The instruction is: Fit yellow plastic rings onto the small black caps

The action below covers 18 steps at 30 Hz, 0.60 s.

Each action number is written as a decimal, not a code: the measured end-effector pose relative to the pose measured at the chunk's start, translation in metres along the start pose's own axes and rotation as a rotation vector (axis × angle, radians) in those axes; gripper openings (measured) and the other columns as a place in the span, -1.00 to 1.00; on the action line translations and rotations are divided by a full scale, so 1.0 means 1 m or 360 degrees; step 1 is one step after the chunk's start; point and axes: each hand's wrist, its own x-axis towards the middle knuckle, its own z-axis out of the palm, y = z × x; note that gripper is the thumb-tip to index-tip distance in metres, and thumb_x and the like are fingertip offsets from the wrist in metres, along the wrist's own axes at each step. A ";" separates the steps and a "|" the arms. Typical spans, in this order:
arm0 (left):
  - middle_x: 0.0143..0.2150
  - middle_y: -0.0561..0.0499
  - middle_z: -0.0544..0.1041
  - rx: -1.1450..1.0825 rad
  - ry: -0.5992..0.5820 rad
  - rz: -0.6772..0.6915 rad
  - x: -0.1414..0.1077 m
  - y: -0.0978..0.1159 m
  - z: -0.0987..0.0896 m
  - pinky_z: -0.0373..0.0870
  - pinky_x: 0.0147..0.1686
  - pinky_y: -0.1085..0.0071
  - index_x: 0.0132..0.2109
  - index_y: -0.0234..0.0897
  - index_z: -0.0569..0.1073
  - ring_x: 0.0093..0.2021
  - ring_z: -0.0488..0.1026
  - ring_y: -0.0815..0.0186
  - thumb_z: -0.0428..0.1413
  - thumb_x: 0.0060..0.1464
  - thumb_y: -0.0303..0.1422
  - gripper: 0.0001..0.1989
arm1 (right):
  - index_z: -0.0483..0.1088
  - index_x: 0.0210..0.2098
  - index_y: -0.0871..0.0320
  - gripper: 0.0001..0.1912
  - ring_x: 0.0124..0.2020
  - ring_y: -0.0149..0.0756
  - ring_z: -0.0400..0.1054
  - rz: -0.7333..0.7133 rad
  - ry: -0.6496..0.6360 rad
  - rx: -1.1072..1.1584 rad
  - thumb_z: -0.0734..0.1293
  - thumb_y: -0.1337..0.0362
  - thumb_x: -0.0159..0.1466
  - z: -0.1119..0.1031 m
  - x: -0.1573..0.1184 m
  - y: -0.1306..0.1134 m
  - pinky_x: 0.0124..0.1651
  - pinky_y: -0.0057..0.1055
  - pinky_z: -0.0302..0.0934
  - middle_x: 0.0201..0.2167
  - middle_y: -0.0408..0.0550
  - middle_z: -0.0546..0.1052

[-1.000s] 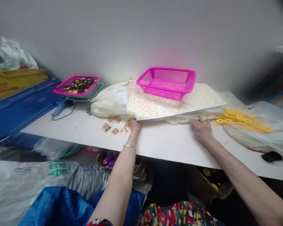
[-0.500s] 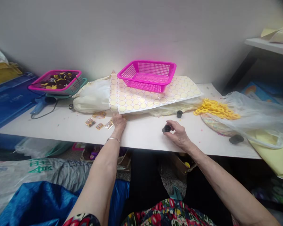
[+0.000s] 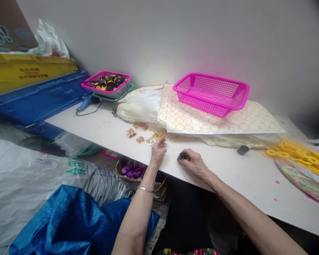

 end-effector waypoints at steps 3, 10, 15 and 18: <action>0.06 -0.10 0.39 -0.0221 -0.0590 0.0082 -0.018 0.008 -0.006 0.34 -0.03 0.33 0.10 -0.30 0.29 0.00 0.36 0.24 -0.01 -0.36 -0.60 -0.28 | 0.36 -0.30 0.17 -0.74 -0.46 -0.39 0.22 -0.0064 -0.0076 0.0008 0.21 0.43 -0.01 0.022 0.016 -0.010 -0.39 -0.45 0.16 -0.45 -0.13 0.39; 0.09 -0.04 0.38 -0.0106 -0.0473 -0.0054 -0.036 0.008 -0.011 0.18 0.15 0.28 0.08 -0.30 0.30 0.12 0.28 0.22 -0.02 -0.27 -0.58 -0.35 | 0.43 -0.36 0.19 -0.63 -0.36 -0.35 0.29 -0.0311 -0.0481 0.0150 0.11 0.53 -0.08 0.037 0.050 -0.016 -0.30 -0.43 0.20 -0.43 -0.10 0.43; -0.11 0.01 0.49 -0.0122 -0.0355 -0.0158 -0.034 0.004 -0.007 0.35 -0.05 0.35 -0.02 -0.22 0.30 -0.12 0.43 0.28 0.13 -0.22 -0.46 -0.50 | 0.42 -0.39 0.18 -0.78 -0.40 -0.35 0.32 -0.0295 -0.0419 0.0179 0.15 0.43 0.09 0.037 0.069 0.004 -0.30 -0.41 0.23 -0.46 -0.09 0.43; -0.15 -0.01 0.48 -0.0106 -0.0068 -0.0268 -0.025 -0.001 -0.011 0.37 -0.09 0.35 -0.05 -0.20 0.26 -0.21 0.45 0.31 0.20 -0.26 -0.42 -0.46 | 0.40 -0.35 0.17 -0.75 -0.24 -0.28 0.33 -0.0413 -0.0187 -0.0172 0.11 0.42 0.16 0.045 0.095 0.015 -0.16 -0.34 0.22 -0.34 0.00 0.45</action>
